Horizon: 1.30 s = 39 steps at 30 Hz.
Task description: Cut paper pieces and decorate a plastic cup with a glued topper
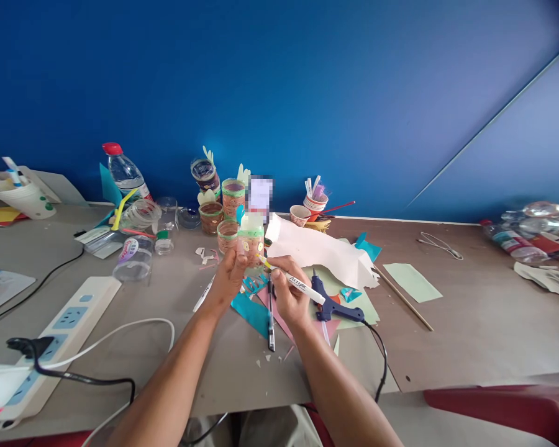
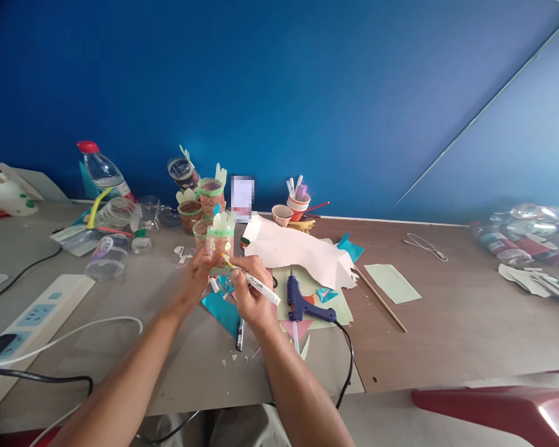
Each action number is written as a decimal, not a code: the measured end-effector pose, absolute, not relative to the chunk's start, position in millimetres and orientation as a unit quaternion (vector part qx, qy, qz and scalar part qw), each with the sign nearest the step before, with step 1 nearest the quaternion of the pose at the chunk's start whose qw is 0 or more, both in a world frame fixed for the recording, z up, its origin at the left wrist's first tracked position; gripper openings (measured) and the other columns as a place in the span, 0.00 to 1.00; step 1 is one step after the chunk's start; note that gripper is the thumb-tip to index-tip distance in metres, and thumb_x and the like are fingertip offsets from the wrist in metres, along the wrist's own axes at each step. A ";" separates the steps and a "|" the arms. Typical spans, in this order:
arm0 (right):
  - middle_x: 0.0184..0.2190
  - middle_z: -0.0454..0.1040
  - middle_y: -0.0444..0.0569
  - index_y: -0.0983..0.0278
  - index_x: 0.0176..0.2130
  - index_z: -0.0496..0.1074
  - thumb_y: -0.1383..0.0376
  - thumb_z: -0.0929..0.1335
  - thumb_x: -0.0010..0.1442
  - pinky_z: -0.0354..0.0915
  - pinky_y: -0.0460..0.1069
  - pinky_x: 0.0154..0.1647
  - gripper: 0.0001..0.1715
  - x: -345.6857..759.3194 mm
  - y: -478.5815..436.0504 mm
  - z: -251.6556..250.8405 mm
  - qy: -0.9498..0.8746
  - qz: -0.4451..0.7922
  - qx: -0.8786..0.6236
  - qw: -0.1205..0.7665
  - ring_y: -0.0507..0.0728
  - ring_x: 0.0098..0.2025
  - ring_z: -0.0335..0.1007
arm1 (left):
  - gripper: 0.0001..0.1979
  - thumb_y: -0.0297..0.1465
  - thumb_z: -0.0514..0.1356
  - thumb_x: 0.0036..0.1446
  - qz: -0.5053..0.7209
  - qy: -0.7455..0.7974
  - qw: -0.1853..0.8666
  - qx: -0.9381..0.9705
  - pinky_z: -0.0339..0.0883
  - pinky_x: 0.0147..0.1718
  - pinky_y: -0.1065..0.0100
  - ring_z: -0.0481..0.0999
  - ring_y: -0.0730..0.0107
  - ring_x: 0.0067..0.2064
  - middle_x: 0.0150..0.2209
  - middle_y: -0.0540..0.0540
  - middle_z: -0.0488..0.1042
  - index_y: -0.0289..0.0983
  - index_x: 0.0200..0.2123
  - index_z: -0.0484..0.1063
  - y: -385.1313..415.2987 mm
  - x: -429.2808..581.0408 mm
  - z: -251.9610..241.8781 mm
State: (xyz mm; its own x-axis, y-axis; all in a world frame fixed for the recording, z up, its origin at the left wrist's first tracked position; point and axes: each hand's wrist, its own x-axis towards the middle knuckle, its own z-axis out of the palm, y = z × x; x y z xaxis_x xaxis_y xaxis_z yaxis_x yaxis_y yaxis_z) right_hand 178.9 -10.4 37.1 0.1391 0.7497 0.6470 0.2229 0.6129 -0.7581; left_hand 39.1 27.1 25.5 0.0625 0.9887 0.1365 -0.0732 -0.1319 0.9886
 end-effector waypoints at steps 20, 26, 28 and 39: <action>0.45 0.74 0.50 0.53 0.56 0.67 0.59 0.60 0.68 0.65 0.60 0.52 0.19 181.9 -3.2 32.8 -0.654 0.065 -0.397 0.641 0.60 0.51 0.67 | 0.25 0.46 0.60 0.55 0.498 0.416 0.430 0.628 0.66 0.50 0.52 0.71 0.47 0.53 0.50 0.38 0.73 0.37 0.51 0.67 32.4 41.8 17.7; 0.44 0.74 0.50 0.56 0.52 0.70 0.62 0.61 0.67 0.64 0.57 0.51 0.16 181.8 -2.9 31.2 -0.659 0.070 -0.416 0.623 0.60 0.50 0.65 | 0.24 0.44 0.64 0.51 0.513 0.422 0.453 0.594 0.65 0.51 0.51 0.72 0.46 0.52 0.47 0.39 0.75 0.38 0.48 0.68 31.7 43.1 19.1; 0.44 0.73 0.50 0.56 0.52 0.70 0.62 0.61 0.67 0.65 0.57 0.52 0.16 182.1 -3.2 31.1 -0.656 0.074 -0.419 0.623 0.59 0.50 0.65 | 0.23 0.43 0.64 0.52 0.510 0.423 0.463 0.590 0.66 0.50 0.52 0.73 0.46 0.52 0.46 0.39 0.76 0.38 0.48 0.67 31.1 43.3 19.2; 0.42 0.74 0.50 0.58 0.51 0.71 0.61 0.61 0.67 0.66 0.57 0.49 0.16 182.3 -1.7 30.6 -0.655 0.041 -0.417 0.629 0.59 0.48 0.66 | 0.25 0.46 0.60 0.55 0.495 0.435 0.395 0.641 0.70 0.46 0.53 0.73 0.48 0.52 0.49 0.36 0.74 0.37 0.50 0.65 30.2 42.0 19.4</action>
State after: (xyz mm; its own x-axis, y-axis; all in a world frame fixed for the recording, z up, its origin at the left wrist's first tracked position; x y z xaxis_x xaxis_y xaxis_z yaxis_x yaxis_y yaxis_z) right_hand 182.3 -1.7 30.6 0.1394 0.5977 0.7895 0.4937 0.6492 -0.5786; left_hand 42.0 30.2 19.4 0.1327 0.9476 0.2906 0.1670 -0.3103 0.9358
